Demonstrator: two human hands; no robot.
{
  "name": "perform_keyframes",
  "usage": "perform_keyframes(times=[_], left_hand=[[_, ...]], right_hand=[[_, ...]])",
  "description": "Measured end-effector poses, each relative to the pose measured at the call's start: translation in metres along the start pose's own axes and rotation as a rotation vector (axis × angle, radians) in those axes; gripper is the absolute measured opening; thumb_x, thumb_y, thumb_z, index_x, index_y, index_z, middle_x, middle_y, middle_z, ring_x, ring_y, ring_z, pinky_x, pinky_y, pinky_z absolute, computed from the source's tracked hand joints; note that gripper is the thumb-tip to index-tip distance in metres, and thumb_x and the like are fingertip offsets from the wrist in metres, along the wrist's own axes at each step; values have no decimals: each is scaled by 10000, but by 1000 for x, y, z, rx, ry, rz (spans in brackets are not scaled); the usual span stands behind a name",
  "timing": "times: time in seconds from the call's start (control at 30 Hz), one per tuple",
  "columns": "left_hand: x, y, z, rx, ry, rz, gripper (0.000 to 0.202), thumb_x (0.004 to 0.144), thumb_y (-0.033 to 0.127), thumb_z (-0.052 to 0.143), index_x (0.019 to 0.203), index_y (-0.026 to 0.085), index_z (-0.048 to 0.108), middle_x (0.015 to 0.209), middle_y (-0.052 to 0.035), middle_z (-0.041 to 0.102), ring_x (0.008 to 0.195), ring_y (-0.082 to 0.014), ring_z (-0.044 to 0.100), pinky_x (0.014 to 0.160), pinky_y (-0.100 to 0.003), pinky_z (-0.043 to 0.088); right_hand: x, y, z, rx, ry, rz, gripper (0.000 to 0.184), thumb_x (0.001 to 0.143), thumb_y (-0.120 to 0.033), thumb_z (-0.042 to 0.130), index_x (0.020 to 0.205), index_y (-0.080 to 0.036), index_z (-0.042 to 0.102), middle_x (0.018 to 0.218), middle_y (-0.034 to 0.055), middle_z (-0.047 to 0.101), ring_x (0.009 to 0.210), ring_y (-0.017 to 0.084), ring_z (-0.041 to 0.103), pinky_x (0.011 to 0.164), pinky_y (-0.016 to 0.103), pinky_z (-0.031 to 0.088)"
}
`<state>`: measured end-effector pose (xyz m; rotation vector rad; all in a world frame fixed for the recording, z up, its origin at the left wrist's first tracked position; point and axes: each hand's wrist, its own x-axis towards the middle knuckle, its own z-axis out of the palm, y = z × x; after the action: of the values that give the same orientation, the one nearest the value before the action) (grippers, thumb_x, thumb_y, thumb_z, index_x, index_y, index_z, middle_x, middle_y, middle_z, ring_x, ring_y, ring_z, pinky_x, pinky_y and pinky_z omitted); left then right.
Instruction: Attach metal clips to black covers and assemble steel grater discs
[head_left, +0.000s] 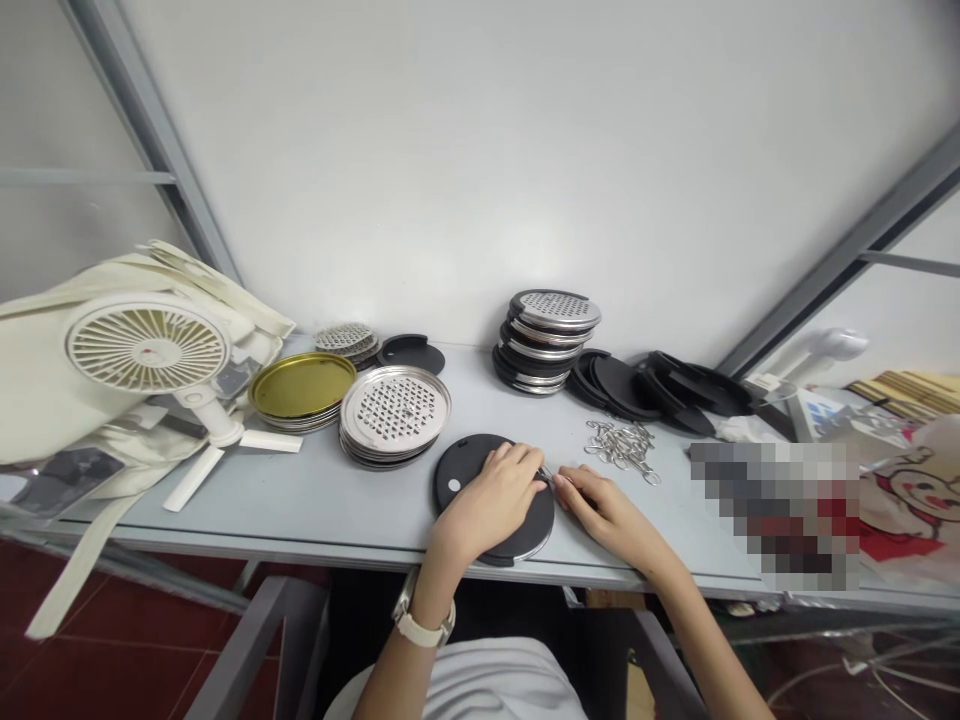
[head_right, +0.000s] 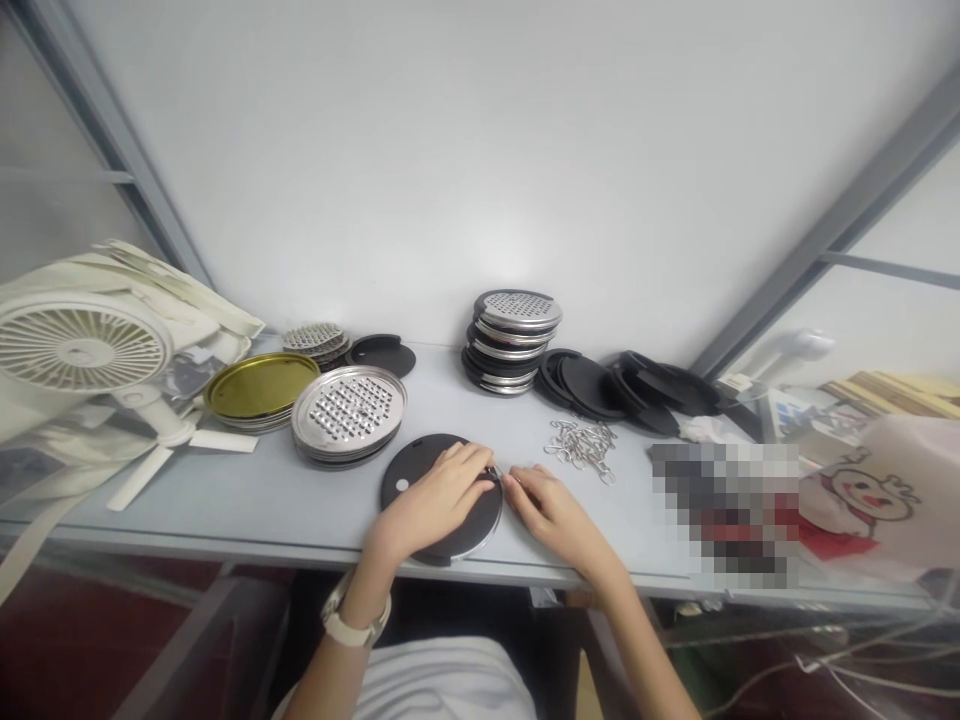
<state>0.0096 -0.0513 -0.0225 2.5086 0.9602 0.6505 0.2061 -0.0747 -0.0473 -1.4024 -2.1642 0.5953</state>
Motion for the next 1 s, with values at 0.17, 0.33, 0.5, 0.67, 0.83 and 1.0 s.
perform_keyframes(times=[0.17,0.33,0.5,0.67,0.83,1.0], left_hand=[[0,-1,2,-3,-3,4,105,980,229,374,986,190,471,1062,-52,546,1010,-204,489,951,-375,412],[1,-2,3,-8,2,6,111,982,230,371,990,191,474,1062,-47,547,1010,-199,496,979,-382,401],[0,-2,2,-16,2,2,112,978,221,377,1001,193,483,1063,-48,549,1016,-200,495,978,-382,404],[0,-1,1,-18,-8,3,135,975,207,375,1036,199,495,1076,-49,551,1028,-206,494,973,-386,406],[1,-1,1,-37,-12,-2,172,974,204,365,1087,206,494,1125,-54,547,1070,-208,484,988,-385,395],[0,-1,0,-43,-22,-9,171,970,197,368,1084,207,495,1119,-53,545,1068,-206,485,992,-388,389]], right_hand=[[0,-1,-1,12,11,19,315,1005,-355,327,740,-215,420,679,-19,474,673,165,467,679,295,362],[1,-1,-1,1,7,12,310,1001,-348,332,734,-214,415,665,-29,460,652,155,450,677,289,359],[-1,-2,-2,60,6,35,212,986,-335,350,822,-223,424,660,-40,450,640,151,432,634,271,356],[-2,-5,-1,135,-10,59,126,974,-350,374,1013,-233,401,621,-67,421,568,137,382,567,252,333],[-1,-4,-1,135,11,70,241,970,-385,383,1155,-229,378,620,-67,437,566,141,401,566,253,349],[-1,-7,-2,116,5,74,218,976,-410,363,1060,-225,441,637,-46,496,577,144,438,578,261,374]])
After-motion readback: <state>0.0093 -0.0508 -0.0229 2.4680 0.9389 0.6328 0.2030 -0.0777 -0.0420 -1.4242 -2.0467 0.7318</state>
